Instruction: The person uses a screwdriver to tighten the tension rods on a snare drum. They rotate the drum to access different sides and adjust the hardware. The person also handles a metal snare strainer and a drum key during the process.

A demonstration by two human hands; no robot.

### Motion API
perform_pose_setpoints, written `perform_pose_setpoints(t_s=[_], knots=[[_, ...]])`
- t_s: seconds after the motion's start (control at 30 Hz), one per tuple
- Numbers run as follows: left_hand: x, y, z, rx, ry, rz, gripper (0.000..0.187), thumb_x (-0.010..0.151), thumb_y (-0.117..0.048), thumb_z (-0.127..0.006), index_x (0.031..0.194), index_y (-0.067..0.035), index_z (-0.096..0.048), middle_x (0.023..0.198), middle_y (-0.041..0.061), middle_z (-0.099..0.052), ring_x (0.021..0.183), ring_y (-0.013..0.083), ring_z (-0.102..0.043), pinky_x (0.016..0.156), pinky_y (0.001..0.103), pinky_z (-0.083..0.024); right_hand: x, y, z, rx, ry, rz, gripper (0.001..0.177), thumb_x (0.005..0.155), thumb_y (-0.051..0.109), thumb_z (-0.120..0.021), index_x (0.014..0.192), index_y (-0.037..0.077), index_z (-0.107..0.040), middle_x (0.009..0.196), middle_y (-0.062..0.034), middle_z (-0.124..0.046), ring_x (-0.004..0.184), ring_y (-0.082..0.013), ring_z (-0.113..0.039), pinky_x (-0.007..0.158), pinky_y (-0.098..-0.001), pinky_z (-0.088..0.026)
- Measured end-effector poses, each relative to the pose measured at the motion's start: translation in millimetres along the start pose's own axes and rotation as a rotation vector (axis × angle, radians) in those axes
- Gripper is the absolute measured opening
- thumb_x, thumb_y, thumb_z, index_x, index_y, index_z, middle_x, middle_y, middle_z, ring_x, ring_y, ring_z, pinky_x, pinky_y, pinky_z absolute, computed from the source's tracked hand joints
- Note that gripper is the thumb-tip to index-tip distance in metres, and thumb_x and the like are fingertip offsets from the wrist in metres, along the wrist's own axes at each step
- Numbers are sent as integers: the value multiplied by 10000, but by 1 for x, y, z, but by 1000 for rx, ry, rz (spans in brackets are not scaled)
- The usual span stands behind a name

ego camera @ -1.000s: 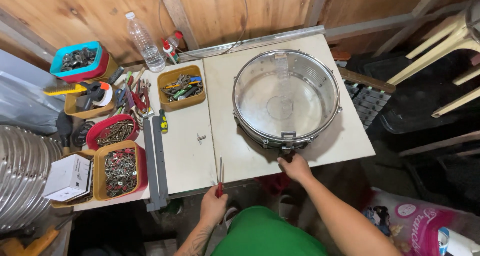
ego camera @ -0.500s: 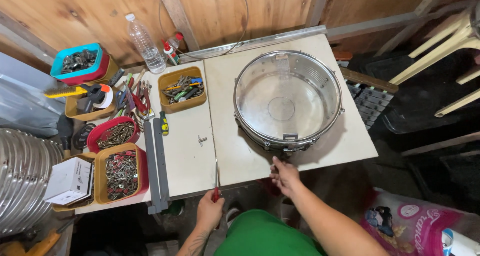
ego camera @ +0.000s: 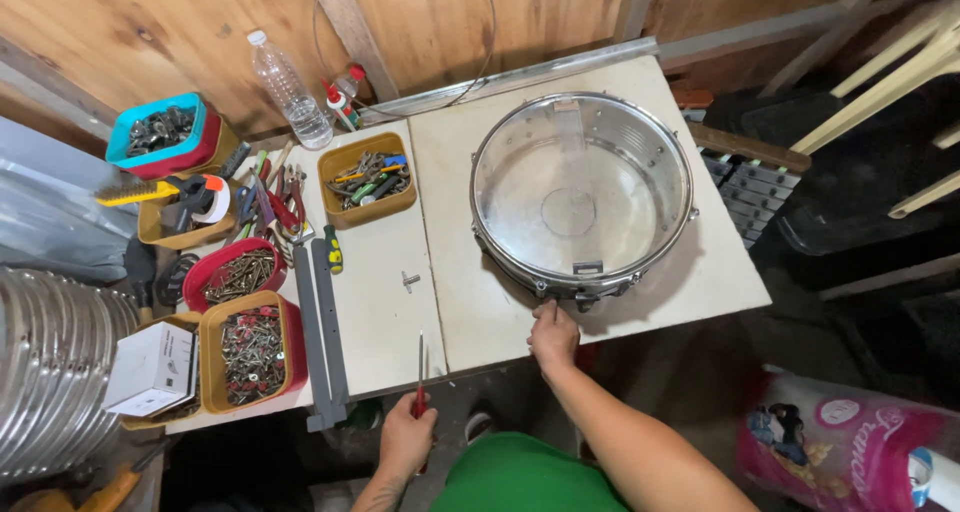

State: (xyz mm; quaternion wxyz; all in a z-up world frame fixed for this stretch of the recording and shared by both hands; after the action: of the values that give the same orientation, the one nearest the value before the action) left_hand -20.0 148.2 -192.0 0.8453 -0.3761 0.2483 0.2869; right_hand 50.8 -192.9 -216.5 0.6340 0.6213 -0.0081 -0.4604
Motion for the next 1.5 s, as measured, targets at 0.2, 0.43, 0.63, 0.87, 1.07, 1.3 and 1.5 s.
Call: perform_pose_setpoints(t_s=[0.2,0.43,0.63,0.87,1.07,1.3,1.5], knots=[[17,24,4,-29,-44,-33,352,814,-218,-656,1151,-189,-753,929,51,-789,598,217,-748,639,327,-629,9,-16,-12,236,217,-50,465,1048,425,-479,924,11,-653,576,-58,-489,431,-174,-498,357,-269,-345],[-1,-4,-2,38,64,22,420,857,-250,-623,1257,-164,-721,992,68,-786,695,232,-745,771,348,-560,4,-18,-8,118,402,38,296,989,361,-624,957,67,-637,777,-87,-668,487,-151,-589,397,-256,-476],[12,-23,-26,71,45,-99,458,772,-285,-601,1199,-213,-749,935,52,-784,826,235,-737,840,358,-538,8,-38,14,31,443,-78,377,977,316,-639,1285,98,-654,812,-86,-655,536,-159,-599,441,-256,-494],[20,-30,-48,87,57,-154,525,766,-304,-596,1270,-215,-713,1142,70,-781,1072,271,-714,975,368,-510,37,-43,69,-3,285,-5,328,945,297,-701,1172,60,-701,794,-91,-682,525,-164,-598,434,-264,-487],[16,-36,-61,-13,69,-159,469,825,-308,-583,1277,-236,-686,1075,71,-768,995,268,-700,906,378,-506,46,15,110,-41,137,121,399,928,270,-723,1266,64,-666,1005,-118,-737,589,-159,-630,516,-290,-567],[-8,-50,-55,-92,102,-133,490,902,-370,-588,1386,-306,-627,1125,38,-746,849,226,-723,832,351,-554,57,43,94,-477,199,362,638,809,487,-749,1314,101,-693,1146,-68,-787,970,-176,-738,881,-298,-541],[-16,-46,-26,-85,4,-111,544,801,-230,-566,1334,-307,-643,1148,-1,-778,1062,215,-710,977,337,-506,40,69,88,-575,91,496,421,838,468,-726,1069,117,-748,1000,-110,-782,907,-268,-714,870,-364,-523]])
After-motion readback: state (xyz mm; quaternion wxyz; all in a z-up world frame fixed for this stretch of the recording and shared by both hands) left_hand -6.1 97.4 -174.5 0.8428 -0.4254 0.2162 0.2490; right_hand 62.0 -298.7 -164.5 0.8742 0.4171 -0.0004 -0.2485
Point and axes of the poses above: each hand's wrist, its own x-axis towards the middle knuckle, its own z-axis out of the back of the hand, y = z × x, the point moved 10 cm from there along x, towards the middle knuckle
